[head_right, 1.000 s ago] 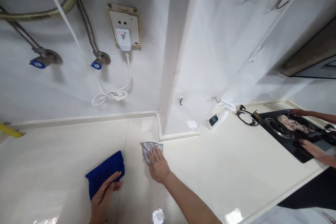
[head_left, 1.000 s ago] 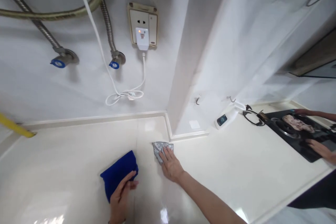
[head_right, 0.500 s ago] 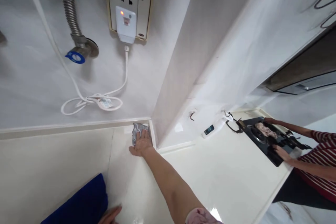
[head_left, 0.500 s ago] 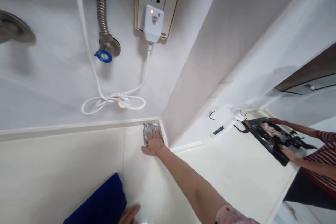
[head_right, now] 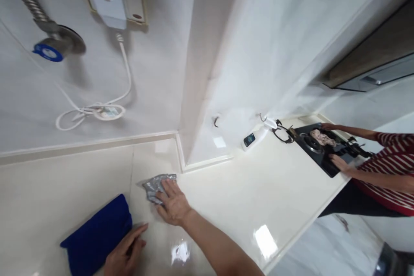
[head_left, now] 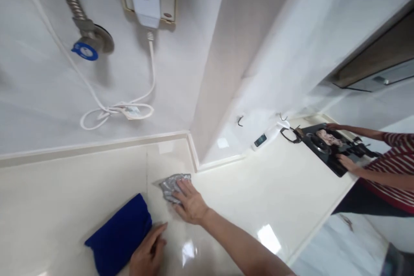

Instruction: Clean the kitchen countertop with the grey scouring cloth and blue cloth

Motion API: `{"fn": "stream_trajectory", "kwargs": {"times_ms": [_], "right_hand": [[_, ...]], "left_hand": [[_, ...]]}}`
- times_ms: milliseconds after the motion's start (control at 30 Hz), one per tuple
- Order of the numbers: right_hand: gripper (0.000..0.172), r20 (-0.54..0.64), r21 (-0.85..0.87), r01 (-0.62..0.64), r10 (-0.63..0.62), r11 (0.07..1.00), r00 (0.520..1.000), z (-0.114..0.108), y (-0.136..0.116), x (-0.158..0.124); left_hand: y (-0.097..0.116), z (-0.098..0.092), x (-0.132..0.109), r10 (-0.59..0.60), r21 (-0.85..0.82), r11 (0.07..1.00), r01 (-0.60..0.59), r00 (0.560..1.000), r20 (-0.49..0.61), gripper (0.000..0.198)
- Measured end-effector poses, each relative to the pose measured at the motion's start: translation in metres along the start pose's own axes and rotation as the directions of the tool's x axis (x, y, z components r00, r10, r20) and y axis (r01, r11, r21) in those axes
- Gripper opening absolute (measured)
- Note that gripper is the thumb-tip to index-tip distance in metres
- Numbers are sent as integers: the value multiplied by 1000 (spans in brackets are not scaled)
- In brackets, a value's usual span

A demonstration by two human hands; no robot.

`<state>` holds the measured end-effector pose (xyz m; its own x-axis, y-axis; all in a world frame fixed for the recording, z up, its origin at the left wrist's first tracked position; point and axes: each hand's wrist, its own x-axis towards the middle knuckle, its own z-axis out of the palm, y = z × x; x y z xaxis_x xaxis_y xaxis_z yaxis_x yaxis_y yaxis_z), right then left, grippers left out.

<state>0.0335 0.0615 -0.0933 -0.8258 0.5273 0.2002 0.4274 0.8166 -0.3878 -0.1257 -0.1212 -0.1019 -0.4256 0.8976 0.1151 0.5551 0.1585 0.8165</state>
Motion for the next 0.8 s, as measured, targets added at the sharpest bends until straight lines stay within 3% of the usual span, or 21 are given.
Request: {"fn": "stream_trajectory", "kwargs": {"times_ms": [67,200,300,400,467,567,667,800], "right_hand": [[43,-53,11,-34,35,999,998,-13,21,-34],[46,-204,-34,-230,219,973,954,-48,94,-99],[48,-296,-94,-428,385,899,874,-77,149,-151],[51,-343,-154,-615,542,774,767,-108,188,-192],[55,-340,-175,-723,648,668,681,-123,203,-199],[60,-319,-182,-806,741,564,591,-122,204,-169],[61,-280,-184,-770,719,610,636,-90,170,-109],[67,-207,-136,-529,498,838,842,-32,83,-49]], "left_hand": [[7,0,2,-1,7,1000,1,1000,-4,33],[16,-4,5,-28,6,1000,28,1000,6,31],[19,-6,8,-50,6,999,50,999,-11,29],[19,-5,9,-69,7,998,69,997,-17,30],[18,-3,9,-67,13,998,67,998,-14,32],[18,-2,10,-64,17,998,64,998,-10,34],[17,-3,10,-88,15,996,88,996,6,34],[12,-4,12,-113,39,993,111,993,35,34]]}}
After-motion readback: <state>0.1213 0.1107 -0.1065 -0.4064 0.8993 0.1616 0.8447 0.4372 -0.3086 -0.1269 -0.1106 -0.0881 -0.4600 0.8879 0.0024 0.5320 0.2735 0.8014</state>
